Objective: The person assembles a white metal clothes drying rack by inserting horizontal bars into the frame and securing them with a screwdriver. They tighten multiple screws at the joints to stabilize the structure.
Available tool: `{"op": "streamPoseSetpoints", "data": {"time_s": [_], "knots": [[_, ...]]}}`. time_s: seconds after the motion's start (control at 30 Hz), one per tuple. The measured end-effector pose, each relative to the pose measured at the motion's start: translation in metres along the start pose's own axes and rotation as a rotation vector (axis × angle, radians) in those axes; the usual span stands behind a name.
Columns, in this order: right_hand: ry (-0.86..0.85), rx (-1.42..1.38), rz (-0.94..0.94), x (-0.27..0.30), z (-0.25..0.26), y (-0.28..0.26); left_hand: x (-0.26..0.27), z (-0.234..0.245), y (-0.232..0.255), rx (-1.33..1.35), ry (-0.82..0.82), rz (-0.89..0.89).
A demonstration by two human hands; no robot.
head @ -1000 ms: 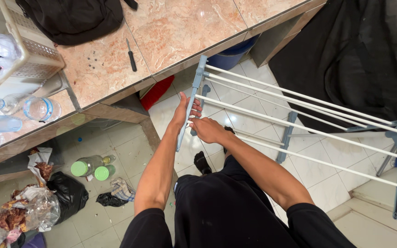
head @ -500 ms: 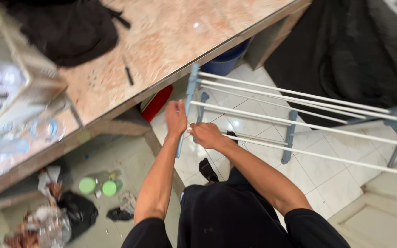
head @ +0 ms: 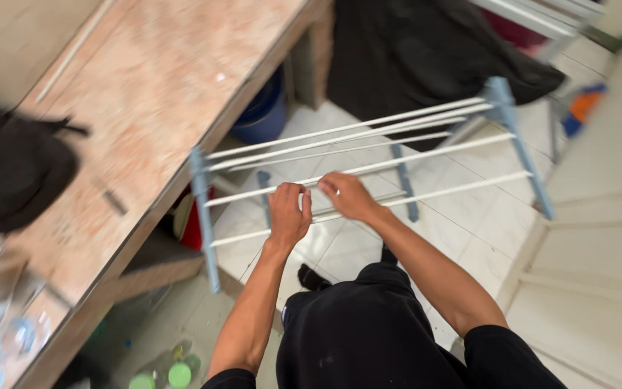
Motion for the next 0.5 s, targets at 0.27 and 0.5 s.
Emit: {"op": "streamPoseSetpoints", "data": {"time_s": [0.27,0.5], "knots": [[0.625,-0.005,-0.265,0.153,0.21,0.137,-0.082,-0.162,0.135,0.126,-0.386,-0.253],[0.795,-0.129,-0.589,0.262,0.295,0.287,-0.113,-0.291,0.248,0.154,-0.63,-0.377]]}}
Point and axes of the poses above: each hand's wrist, its own x-axis away from the middle knuckle, its own z-axis out of the back of the hand, y = z × x, the point moved 7 cm from there along -x, towards the middle knuckle, and after that the axes turned 13 degrees about -y, right-handed, at the moved point
